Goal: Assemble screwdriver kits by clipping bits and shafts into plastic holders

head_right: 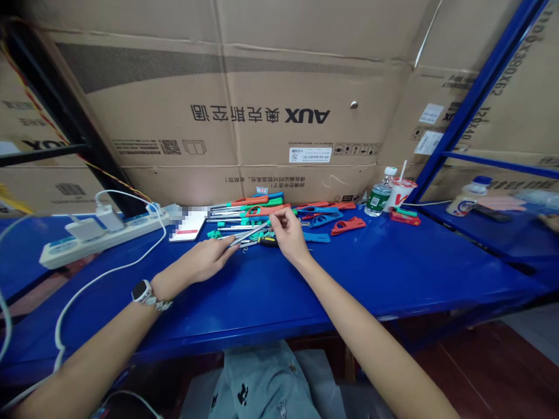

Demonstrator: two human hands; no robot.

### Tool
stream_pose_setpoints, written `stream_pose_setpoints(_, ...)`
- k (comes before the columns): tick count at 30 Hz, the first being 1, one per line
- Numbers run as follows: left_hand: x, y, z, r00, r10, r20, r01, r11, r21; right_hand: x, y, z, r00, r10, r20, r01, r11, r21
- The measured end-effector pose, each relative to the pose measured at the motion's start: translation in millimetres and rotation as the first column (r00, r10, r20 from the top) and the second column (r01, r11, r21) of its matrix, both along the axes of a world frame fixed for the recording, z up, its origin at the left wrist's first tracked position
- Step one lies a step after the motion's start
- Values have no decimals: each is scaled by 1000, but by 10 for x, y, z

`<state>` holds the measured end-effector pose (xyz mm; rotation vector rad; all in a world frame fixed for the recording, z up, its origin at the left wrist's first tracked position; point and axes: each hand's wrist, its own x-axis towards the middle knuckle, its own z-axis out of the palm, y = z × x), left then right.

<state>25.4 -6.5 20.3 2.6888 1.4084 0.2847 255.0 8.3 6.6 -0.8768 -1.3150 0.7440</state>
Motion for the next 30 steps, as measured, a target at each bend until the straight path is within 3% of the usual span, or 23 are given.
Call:
stream_pose_setpoints(3, 16, -10, 16, 1000, -3, -8, 3, 1000, -9, -65, -25, -18, 999, 38, -18, -39, 999, -33)
stream_pose_setpoints(10, 108, -26, 17, 991, -30, 128, 30, 1000, -1, -450, -157, -115, 940, 310, -142, -333, 924, -189)
stream_pose_setpoints(18, 125, -133, 86, 951, 4, 308, 21, 997, -76, -502, -234, -93, 941, 306, -143, -328, 929, -173)
stream_pose_setpoints(26, 110, -103, 60, 883, -139, 448, 218, 967, -131, -530, -249, -88, 912, 408, -52, -410, 894, -182)
stream_pose_setpoints(30, 103, -81, 73, 874, -100, 476, 187, 972, -140, -492, -237, -47, 913, 408, -23, -406, 897, -174)
